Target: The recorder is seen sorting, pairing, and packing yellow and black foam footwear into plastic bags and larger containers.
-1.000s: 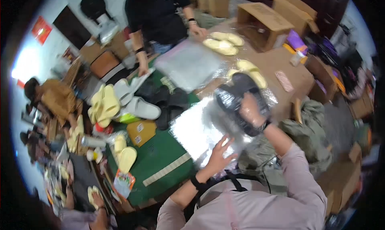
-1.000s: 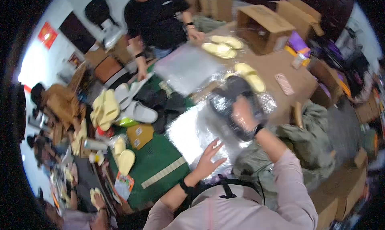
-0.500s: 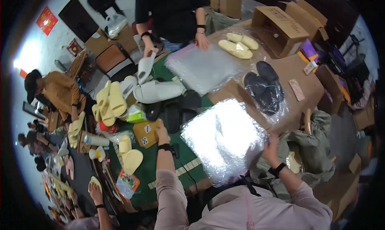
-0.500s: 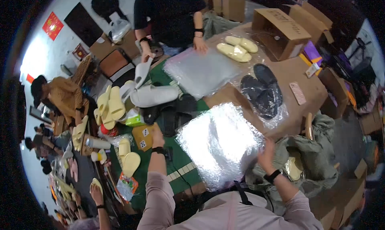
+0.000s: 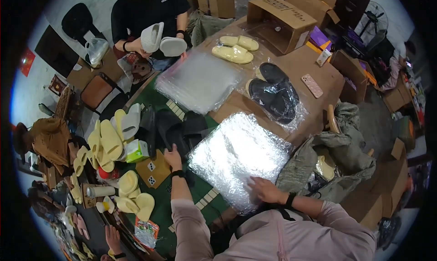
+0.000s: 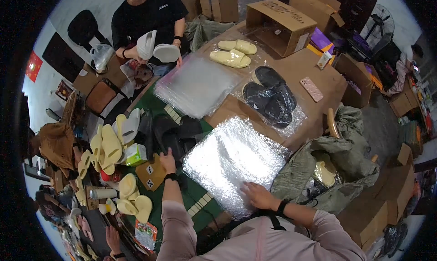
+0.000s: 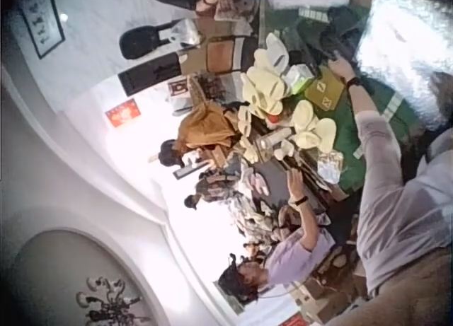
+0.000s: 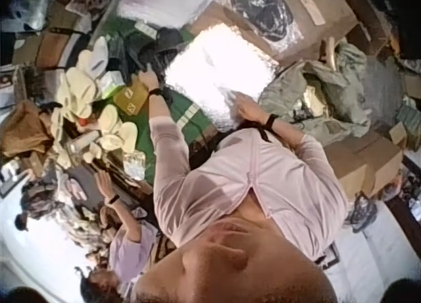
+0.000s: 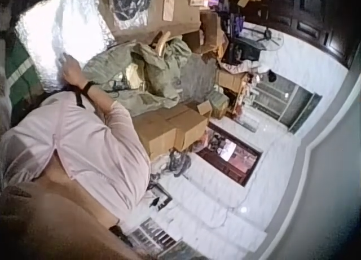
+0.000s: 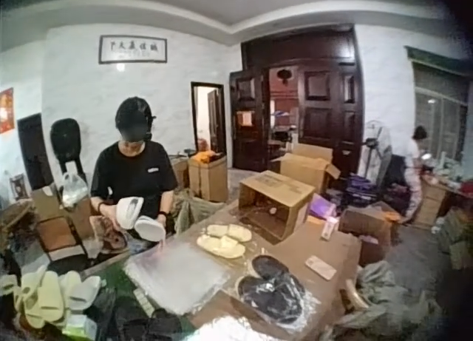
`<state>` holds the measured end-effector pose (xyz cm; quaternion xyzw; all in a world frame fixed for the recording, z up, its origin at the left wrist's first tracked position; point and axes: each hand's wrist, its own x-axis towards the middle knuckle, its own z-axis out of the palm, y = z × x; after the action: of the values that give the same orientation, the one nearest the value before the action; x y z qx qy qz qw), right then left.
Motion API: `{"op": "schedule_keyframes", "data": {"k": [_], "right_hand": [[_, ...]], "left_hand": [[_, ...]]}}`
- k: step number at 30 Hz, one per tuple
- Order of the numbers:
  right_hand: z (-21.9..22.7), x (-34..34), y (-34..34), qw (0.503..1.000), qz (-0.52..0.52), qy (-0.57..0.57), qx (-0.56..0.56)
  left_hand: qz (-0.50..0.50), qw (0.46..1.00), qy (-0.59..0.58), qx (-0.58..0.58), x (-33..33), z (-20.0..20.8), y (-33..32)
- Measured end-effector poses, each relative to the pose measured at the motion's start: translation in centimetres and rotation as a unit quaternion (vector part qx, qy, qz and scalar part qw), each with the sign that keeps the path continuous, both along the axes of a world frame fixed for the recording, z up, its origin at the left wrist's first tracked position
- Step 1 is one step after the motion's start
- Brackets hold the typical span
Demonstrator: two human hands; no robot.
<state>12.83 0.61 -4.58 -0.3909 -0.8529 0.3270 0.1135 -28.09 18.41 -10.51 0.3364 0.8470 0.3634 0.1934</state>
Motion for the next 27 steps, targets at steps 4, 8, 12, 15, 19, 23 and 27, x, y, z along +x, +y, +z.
{"op": "schedule_keyframes", "data": {"k": [4, 8, 12, 15, 19, 23, 27], "right_hand": [[-3.3, 0.1, -0.1, 0.988, 0.108, -0.115, 0.005], [-6.8, 0.1, -0.5, 0.983, 0.095, -0.155, 0.042], [-7.7, 0.3, -0.3, 0.985, 0.098, -0.142, 0.031], [-7.1, 1.0, 0.2, 0.985, 0.092, -0.142, 0.02], [-3.8, -0.1, 0.3, 0.978, 0.121, -0.165, -0.029], [1.2, -1.6, -0.5, 0.944, 0.223, -0.153, -0.188], [5.2, -2.3, 1.1, 0.943, 0.262, -0.079, -0.19]], "left_hand": [[0.033, 0.975, 0.112, 0.188, 4.1, 7.0, -0.5], [-0.034, 0.963, -0.099, 0.247, 12.4, 16.6, -5.5], [-0.037, 0.9, -0.294, 0.318, 18.3, 20.7, -11.8], [0.012, 0.819, -0.465, 0.337, 23.4, 22.2, -14.9], [0.012, 0.778, -0.549, 0.306, 25.6, 18.9, -17.1], [0.013, 0.844, -0.504, 0.182, 23.3, 10.2, -17.9], [0.032, 0.945, -0.325, 0.031, 18.8, 4.1, -20.6]]}}
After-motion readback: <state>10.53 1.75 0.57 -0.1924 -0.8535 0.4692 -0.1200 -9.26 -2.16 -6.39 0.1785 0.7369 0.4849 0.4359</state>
